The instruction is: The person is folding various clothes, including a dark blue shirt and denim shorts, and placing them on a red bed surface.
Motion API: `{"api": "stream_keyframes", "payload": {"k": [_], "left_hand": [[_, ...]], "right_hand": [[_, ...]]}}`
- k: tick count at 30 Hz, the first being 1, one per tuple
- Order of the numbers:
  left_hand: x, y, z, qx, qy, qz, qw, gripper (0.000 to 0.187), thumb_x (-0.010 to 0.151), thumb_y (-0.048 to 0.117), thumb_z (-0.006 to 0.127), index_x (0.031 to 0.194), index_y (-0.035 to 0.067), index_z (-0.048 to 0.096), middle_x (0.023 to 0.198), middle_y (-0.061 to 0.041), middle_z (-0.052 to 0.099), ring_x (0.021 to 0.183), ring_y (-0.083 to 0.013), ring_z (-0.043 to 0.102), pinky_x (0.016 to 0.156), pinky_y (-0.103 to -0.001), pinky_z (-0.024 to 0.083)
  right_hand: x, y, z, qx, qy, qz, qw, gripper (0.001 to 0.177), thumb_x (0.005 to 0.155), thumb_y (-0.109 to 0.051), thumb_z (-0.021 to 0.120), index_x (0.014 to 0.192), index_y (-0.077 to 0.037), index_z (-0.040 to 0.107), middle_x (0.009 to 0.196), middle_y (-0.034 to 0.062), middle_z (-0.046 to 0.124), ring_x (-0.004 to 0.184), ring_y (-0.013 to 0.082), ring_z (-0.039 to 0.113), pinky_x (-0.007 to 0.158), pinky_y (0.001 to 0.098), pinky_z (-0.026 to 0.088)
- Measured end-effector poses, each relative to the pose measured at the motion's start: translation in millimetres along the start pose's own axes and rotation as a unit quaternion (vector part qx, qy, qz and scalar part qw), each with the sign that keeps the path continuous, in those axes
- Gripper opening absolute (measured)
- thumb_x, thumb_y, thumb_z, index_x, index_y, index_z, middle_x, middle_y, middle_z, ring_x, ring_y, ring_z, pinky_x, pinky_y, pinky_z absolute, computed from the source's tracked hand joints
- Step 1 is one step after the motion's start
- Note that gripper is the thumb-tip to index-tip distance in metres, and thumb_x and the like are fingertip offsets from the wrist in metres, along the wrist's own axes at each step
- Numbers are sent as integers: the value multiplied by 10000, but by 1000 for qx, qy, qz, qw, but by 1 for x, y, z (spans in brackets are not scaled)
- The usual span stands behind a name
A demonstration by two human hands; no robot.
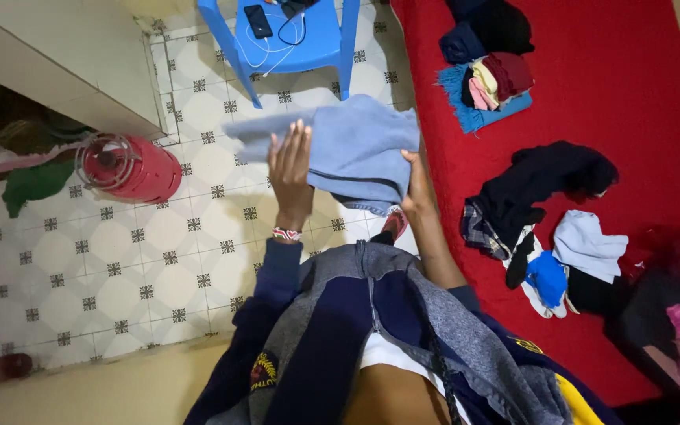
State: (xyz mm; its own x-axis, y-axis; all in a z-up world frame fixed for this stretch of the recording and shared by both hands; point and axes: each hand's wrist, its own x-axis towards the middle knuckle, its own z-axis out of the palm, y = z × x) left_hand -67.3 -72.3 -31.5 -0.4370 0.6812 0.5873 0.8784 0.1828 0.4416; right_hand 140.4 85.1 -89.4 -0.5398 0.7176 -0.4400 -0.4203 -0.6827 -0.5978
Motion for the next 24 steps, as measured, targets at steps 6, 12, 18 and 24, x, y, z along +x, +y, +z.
{"api": "stream_keyframes", "payload": {"k": [6, 12, 18, 24], "left_hand": [[33, -6, -40, 106, 70, 134, 983, 427, 1041, 1, 615, 1423, 192, 611, 1513, 25, 569, 1457, -187, 475, 1266, -556, 191], [-50, -68, 70, -111, -45, -142, 983, 569, 984, -55, 492, 1497, 182, 558, 1545, -10, 588, 1407, -186, 582, 1217, -443, 368], [-40, -61, 67, -492, -136, -235, 827, 565, 1050, 169, 562, 1596, 162, 420, 1629, -64, 452, 1423, -222, 534, 1218, -412, 416], [-53, -42, 37, -687, -213, -200, 665, 751, 978, 304, 631, 1637, 166, 300, 1675, -109, 303, 1487, -263, 389, 1245, -440, 356]], "right_hand": [[-17, 13, 21, 45, 21, 43, 998, 574, 808, -386, 701, 1299, -113, 583, 1190, 103, 657, 1081, 293, 658, 978, 476, 543], [-5, 22, 13, 46, 5, -17, 999, 580, 828, -354, 722, 1309, -65, 580, 1217, 117, 655, 1122, 294, 654, 1018, 476, 538], [-10, 40, 40, 72, -10, 25, 997, 576, 799, -350, 746, 1278, -72, 586, 1167, 107, 656, 1076, 279, 652, 983, 463, 536], [-3, 64, -15, -303, -73, -334, 890, 592, 883, -290, 664, 1359, -54, 402, 1251, 88, 492, 1165, 177, 483, 1020, 357, 420]]}}
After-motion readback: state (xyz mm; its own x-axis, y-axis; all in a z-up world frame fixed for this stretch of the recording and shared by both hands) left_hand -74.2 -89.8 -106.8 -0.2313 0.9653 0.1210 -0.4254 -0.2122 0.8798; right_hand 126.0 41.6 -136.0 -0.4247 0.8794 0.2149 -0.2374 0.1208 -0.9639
